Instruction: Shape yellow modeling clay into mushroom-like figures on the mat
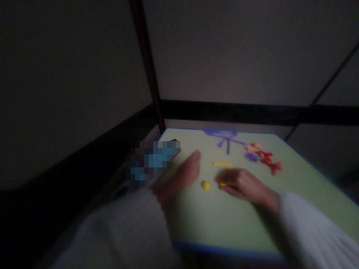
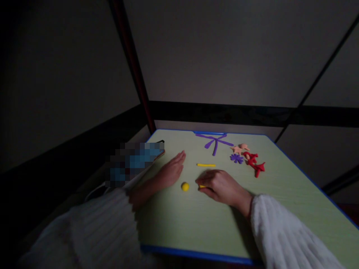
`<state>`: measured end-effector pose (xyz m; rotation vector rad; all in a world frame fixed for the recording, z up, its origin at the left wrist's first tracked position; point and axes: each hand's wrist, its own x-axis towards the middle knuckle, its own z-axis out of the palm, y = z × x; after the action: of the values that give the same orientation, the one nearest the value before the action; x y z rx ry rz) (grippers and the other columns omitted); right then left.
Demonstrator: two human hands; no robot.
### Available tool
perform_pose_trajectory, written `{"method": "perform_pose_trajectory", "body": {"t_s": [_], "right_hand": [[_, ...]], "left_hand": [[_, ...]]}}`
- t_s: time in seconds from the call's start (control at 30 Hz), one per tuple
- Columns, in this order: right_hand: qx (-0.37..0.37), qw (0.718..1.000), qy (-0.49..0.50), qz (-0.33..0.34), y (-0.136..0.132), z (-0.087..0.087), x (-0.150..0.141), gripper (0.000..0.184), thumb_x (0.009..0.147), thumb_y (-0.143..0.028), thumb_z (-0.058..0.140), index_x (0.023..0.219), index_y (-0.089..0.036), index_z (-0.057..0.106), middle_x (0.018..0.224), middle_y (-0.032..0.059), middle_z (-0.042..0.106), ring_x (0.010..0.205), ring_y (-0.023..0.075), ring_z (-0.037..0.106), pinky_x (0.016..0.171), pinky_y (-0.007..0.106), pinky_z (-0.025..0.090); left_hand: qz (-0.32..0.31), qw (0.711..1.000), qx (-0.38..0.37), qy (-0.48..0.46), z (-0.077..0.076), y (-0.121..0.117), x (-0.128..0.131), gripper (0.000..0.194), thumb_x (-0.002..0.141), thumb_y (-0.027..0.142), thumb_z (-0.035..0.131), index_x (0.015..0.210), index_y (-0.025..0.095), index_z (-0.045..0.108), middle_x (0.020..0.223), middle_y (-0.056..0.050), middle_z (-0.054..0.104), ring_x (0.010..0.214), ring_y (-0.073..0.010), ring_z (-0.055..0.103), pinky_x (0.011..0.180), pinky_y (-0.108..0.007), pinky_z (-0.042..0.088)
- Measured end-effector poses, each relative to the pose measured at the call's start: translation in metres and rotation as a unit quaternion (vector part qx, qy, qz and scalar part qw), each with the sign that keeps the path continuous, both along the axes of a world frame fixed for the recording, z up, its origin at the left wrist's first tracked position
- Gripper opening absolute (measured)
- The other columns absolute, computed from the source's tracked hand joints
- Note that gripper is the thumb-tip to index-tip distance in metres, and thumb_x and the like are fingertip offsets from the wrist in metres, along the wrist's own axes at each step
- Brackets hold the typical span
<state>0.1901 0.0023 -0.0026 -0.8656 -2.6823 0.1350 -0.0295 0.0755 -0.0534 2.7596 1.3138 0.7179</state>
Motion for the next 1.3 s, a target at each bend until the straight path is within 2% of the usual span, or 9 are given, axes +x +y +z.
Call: {"method": "perform_pose_trajectory", "body": {"t_s": [0.13, 0.3, 0.4, 0.47, 0.63, 0.77, 0.97, 1.13, 1.3], "right_hand": [[0.001, 1.000, -0.001, -0.002, -0.001, -0.001, -0.001, 0.025, 0.090, -0.026, 0.047, 0.099, -0.016, 0.068, 0.096, 0.0088, 0.071, 0.087, 0.0195, 0.066, 0.079, 0.032, 0.052], [0.003, 1.000, 0.005, -0.004, -0.001, 0.000, -0.001, 0.026, 0.090, -0.026, 0.045, 0.098, -0.016, 0.068, 0.099, 0.0093, 0.071, 0.090, 0.0197, 0.066, 0.082, 0.033, 0.050], [0.001, 1.000, -0.007, -0.006, -0.002, 0.003, -0.002, 0.026, 0.090, -0.026, 0.045, 0.095, -0.016, 0.068, 0.096, 0.0097, 0.070, 0.087, 0.0195, 0.066, 0.078, 0.032, 0.051], [-0.002, 1.000, -0.002, -0.004, -0.002, 0.003, -0.002, 0.025, 0.090, -0.026, 0.045, 0.094, -0.017, 0.068, 0.091, 0.0090, 0.070, 0.084, 0.0188, 0.066, 0.077, 0.031, 0.051], [0.000, 1.000, 0.011, 0.005, -0.001, 0.001, -0.002, 0.025, 0.091, -0.026, 0.045, 0.098, -0.018, 0.067, 0.094, 0.0093, 0.070, 0.087, 0.0187, 0.065, 0.080, 0.033, 0.050], [0.006, 1.000, -0.013, 0.001, -0.001, 0.001, 0.000, 0.025, 0.091, -0.027, 0.045, 0.098, -0.016, 0.067, 0.095, 0.0095, 0.069, 0.087, 0.0199, 0.065, 0.078, 0.033, 0.051], [0.023, 1.000, 0.015, -0.014, 0.000, -0.005, -0.001, 0.027, 0.092, -0.029, 0.045, 0.103, -0.017, 0.066, 0.095, 0.0091, 0.070, 0.087, 0.0205, 0.066, 0.079, 0.036, 0.053], [-0.026, 0.993, 0.107, -0.038, 0.003, -0.012, -0.008, 0.037, 0.092, -0.024, 0.044, 0.127, -0.020, 0.051, 0.116, 0.0103, 0.065, 0.104, 0.0201, 0.062, 0.090, 0.038, 0.050], [-0.082, 0.988, 0.125, -0.045, 0.005, -0.014, -0.006, 0.042, 0.088, -0.025, 0.050, 0.130, -0.021, 0.049, 0.119, 0.0104, 0.064, 0.106, 0.0209, 0.061, 0.093, 0.039, 0.048]], "left_hand": [[-0.026, 0.999, -0.017, 0.035, 0.015, -0.002, 0.021, 0.050, 0.091, 0.038, 0.034, 0.135, 0.016, 0.040, 0.144, -0.007, 0.040, 0.138, -0.0225, 0.024, 0.113, -0.041, 0.022], [0.043, 0.998, -0.047, 0.030, 0.018, 0.017, -0.003, 0.047, 0.092, 0.021, 0.024, 0.133, 0.003, 0.038, 0.142, -0.020, 0.037, 0.136, -0.0239, 0.029, 0.111, -0.046, 0.025], [-0.013, 0.998, -0.051, 0.036, 0.007, 0.013, -0.007, 0.043, 0.092, 0.025, 0.030, 0.131, 0.015, 0.044, 0.144, -0.010, 0.038, 0.135, -0.0157, 0.032, 0.111, -0.034, 0.029], [-0.080, 0.995, -0.060, 0.025, 0.003, 0.013, 0.002, 0.039, 0.092, 0.028, 0.033, 0.125, 0.018, 0.051, 0.143, -0.007, 0.041, 0.136, -0.0164, 0.029, 0.112, -0.035, 0.026], [0.027, 0.997, -0.061, -0.026, 0.008, 0.029, 0.008, 0.043, 0.094, 0.028, 0.027, 0.131, 0.013, 0.044, 0.143, -0.014, 0.038, 0.138, -0.0218, 0.025, 0.113, -0.047, 0.022], [0.015, 0.997, -0.065, -0.029, 0.003, 0.021, -0.013, 0.037, 0.093, 0.022, 0.031, 0.121, 0.015, 0.054, 0.136, -0.010, 0.049, 0.135, -0.0180, 0.033, 0.114, -0.038, 0.025], [-0.049, 0.993, -0.081, -0.075, -0.010, 0.013, -0.013, 0.041, 0.089, 0.025, 0.040, 0.130, 0.018, 0.045, 0.142, -0.008, 0.043, 0.132, -0.0160, 0.038, 0.110, -0.034, 0.033], [0.019, 0.984, -0.100, -0.149, -0.009, 0.028, 0.001, 0.050, 0.087, 0.023, 0.043, 0.136, 0.017, 0.035, 0.141, -0.012, 0.043, 0.130, -0.0200, 0.041, 0.108, -0.039, 0.036], [0.046, 0.973, -0.115, -0.196, -0.009, 0.021, 0.001, 0.069, 0.081, 0.028, 0.055, 0.142, 0.019, 0.023, 0.144, -0.012, 0.037, 0.130, -0.0214, 0.040, 0.106, -0.036, 0.037]]}}
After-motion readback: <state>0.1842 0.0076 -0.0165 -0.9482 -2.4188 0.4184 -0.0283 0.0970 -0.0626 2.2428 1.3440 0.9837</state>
